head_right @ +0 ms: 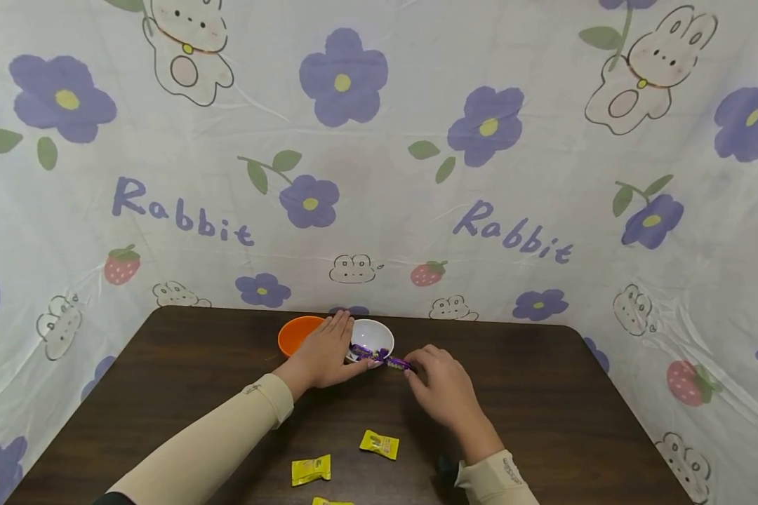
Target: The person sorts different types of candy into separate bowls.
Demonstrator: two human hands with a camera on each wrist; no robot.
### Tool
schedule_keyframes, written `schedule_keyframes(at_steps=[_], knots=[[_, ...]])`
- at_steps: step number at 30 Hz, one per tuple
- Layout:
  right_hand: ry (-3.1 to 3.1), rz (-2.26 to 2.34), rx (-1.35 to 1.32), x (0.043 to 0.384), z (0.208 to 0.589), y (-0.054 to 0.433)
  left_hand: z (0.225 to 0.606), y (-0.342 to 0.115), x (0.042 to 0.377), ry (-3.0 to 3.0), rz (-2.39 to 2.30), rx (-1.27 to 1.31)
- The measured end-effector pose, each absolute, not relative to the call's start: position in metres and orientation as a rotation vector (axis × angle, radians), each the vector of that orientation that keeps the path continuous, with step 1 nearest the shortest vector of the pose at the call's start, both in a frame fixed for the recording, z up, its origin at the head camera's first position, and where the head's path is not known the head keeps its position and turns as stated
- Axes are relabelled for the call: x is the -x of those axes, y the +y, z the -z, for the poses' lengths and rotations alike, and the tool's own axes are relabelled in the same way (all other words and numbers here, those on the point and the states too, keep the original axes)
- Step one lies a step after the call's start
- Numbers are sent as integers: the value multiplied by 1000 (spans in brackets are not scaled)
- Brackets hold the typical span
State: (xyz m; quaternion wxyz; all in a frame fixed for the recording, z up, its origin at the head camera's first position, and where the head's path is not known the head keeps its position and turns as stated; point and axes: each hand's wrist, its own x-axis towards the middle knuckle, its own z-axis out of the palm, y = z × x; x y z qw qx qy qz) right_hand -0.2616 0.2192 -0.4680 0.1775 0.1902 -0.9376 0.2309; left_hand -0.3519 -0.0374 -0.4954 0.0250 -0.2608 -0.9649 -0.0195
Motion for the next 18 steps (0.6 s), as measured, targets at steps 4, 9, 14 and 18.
schedule_keyframes(at_steps=[4,9,14,18], knots=[[-2633,-610,-517,270,471,217,497,-38,353,-2978,69,806],[-2614,-557,-475,279,474,214,495,-38,352,-2981,60,805],[-2587,-505,-458,287,477,209,493,-38,350,-2986,52,805],[-2564,-479,-464,294,479,204,492,-38,349,-2988,48,806]])
